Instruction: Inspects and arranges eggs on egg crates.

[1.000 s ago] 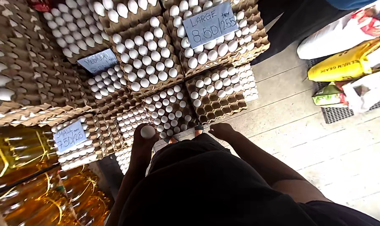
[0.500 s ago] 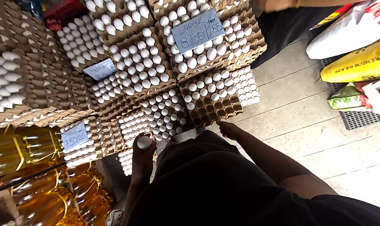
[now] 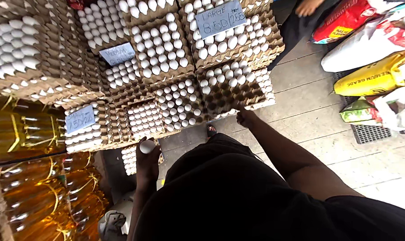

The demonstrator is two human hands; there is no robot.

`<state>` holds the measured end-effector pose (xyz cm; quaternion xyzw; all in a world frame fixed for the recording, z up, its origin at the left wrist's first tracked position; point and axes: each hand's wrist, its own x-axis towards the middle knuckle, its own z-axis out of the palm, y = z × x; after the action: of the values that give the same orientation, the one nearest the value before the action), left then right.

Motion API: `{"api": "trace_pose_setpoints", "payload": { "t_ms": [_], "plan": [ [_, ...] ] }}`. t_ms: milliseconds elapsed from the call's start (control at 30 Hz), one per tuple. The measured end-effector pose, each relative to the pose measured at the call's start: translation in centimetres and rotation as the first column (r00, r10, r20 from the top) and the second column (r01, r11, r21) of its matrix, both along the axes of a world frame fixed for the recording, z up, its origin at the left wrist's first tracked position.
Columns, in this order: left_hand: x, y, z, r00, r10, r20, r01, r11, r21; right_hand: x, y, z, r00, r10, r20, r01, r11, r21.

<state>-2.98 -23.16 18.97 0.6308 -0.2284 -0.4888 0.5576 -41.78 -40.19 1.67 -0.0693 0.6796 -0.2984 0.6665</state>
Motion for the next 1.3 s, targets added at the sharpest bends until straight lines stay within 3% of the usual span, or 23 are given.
{"api": "trace_pose_setpoints", "payload": {
  "t_ms": [133,333,600,833,1033,1300],
  "plan": [
    [1.8,6.4,-0.1,0.996,0.084,0.016,-0.083,0.996,-0.01,0.4,-2.1,3.2,0.99,-0.055,-0.131,0.036,0.99,-0.139],
    [4.0,16.6,-1.6,0.973,0.223,0.06,-0.224,0.974,0.019,2.0,-4.7,7.8,0.981,-0.105,-0.161,0.065,0.97,-0.236],
    [4.1,25.7,-3.4,0.913,0.406,0.03,-0.407,0.914,-0.001,2.5,-6.0,9.3,0.984,-0.088,-0.155,0.036,0.95,-0.311],
    [3.4,29.0,-2.8,0.873,0.485,0.045,-0.486,0.874,0.021,2.7,-7.3,10.4,0.983,-0.15,-0.108,0.102,0.929,-0.355],
    [3.5,29.1,-2.9,0.87,0.491,0.042,-0.491,0.871,0.002,3.3,-7.2,11.3,0.977,-0.157,-0.142,0.094,0.921,-0.377],
    [3.8,28.1,-3.3,0.881,0.471,0.052,-0.472,0.881,0.024,1.4,-3.9,6.2,0.955,0.048,-0.291,-0.116,0.968,-0.222]
  ]
}}
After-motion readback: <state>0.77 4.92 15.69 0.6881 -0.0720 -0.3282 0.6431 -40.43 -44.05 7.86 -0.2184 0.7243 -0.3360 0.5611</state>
